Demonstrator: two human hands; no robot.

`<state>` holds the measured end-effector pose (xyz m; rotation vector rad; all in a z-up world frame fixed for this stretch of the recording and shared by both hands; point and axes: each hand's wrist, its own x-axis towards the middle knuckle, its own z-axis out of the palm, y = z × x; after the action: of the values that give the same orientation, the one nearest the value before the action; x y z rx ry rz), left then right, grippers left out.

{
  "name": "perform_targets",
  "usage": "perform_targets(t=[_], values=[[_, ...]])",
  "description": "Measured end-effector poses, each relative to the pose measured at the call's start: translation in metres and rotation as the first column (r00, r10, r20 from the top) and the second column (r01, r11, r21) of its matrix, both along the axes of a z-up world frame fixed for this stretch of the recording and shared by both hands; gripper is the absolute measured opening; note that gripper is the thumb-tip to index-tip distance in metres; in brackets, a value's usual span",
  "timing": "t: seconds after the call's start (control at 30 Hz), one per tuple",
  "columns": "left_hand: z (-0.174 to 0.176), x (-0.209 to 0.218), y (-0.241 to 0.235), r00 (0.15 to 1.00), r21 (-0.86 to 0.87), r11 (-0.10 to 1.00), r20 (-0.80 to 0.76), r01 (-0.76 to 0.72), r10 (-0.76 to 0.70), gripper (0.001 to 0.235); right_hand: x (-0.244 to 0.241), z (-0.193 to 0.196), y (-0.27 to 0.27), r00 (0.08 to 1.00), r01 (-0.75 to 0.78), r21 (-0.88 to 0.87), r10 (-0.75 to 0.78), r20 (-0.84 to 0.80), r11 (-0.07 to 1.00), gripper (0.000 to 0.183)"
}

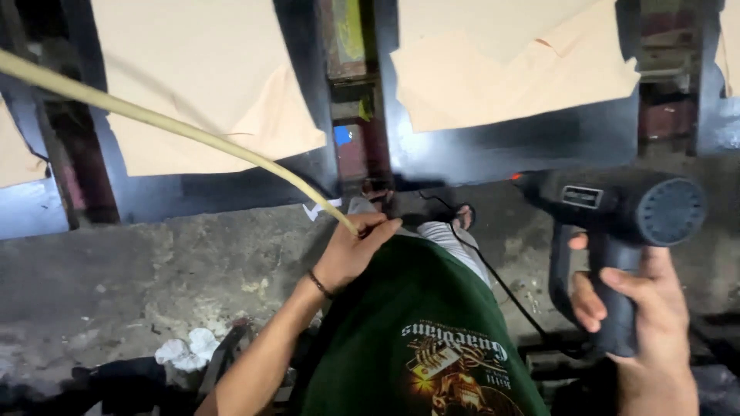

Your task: Drying screen-printed fabric pieces using a handheld heat gun on a production line.

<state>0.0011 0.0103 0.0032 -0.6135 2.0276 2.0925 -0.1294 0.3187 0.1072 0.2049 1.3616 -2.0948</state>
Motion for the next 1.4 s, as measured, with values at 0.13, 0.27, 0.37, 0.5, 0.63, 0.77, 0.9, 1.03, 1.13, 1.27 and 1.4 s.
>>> perform_targets(t=[0.13,0.27,0.37,0.5,0.63,0.77,0.9,1.03,1.13,1.27,1.4], values=[[0.007,-0.029,0.040,0.999,0.022,1.000,-0.032,0.015,-0.014,0.047,-0.020,0.003,0.057,0.998,0.038,0.056,-0.035,-0.053,0.998,0.055],[-0.003,-0.062,0.092,0.991,-0.040,0.996,-0.105,0.079,-0.082,0.051,-0.048,0.005,0.127,0.994,0.098,0.111,-0.091,-0.065,0.989,0.054],[-0.002,-0.083,0.141,0.988,0.169,0.986,-0.154,0.008,0.019,0.052,-0.069,0.013,0.176,0.990,0.096,0.119,-0.083,-0.112,0.988,0.055],[0.003,-0.106,0.188,0.982,0.153,0.988,-0.190,0.019,0.011,0.052,-0.097,0.016,0.220,0.984,0.122,0.167,-0.098,-0.146,0.978,0.058],[0.000,-0.121,0.220,0.985,0.112,0.986,-0.140,0.119,-0.103,0.051,-0.118,0.014,0.226,0.984,0.134,0.059,-0.126,-0.129,0.989,0.061],[0.006,-0.153,0.237,0.976,0.119,0.975,-0.129,0.189,-0.174,0.054,-0.140,0.008,0.215,0.986,0.139,-0.036,-0.142,-0.092,0.990,0.056],[0.008,-0.190,0.241,0.959,0.116,0.958,-0.148,0.261,-0.243,0.055,-0.162,0.001,0.210,0.991,0.106,0.018,-0.104,-0.080,0.994,0.062],[0.008,-0.218,0.239,0.951,0.100,0.950,-0.116,0.297,-0.286,0.055,-0.177,0.003,0.210,0.987,0.142,0.080,-0.136,-0.082,0.987,0.066],[0.007,-0.231,0.235,0.951,0.074,0.952,-0.104,0.298,-0.290,0.054,-0.188,-0.005,0.213,0.982,0.173,0.069,-0.167,-0.089,0.982,0.062],[0.006,-0.247,0.237,0.950,0.074,0.947,-0.040,0.312,-0.309,0.053,-0.198,-0.006,0.219,0.982,0.184,0.077,-0.180,-0.061,0.980,0.061],[0.007,-0.255,0.246,0.949,0.102,0.943,-0.035,0.317,-0.315,0.053,-0.205,-0.007,0.224,0.981,0.185,0.039,-0.182,-0.070,0.982,0.057]])
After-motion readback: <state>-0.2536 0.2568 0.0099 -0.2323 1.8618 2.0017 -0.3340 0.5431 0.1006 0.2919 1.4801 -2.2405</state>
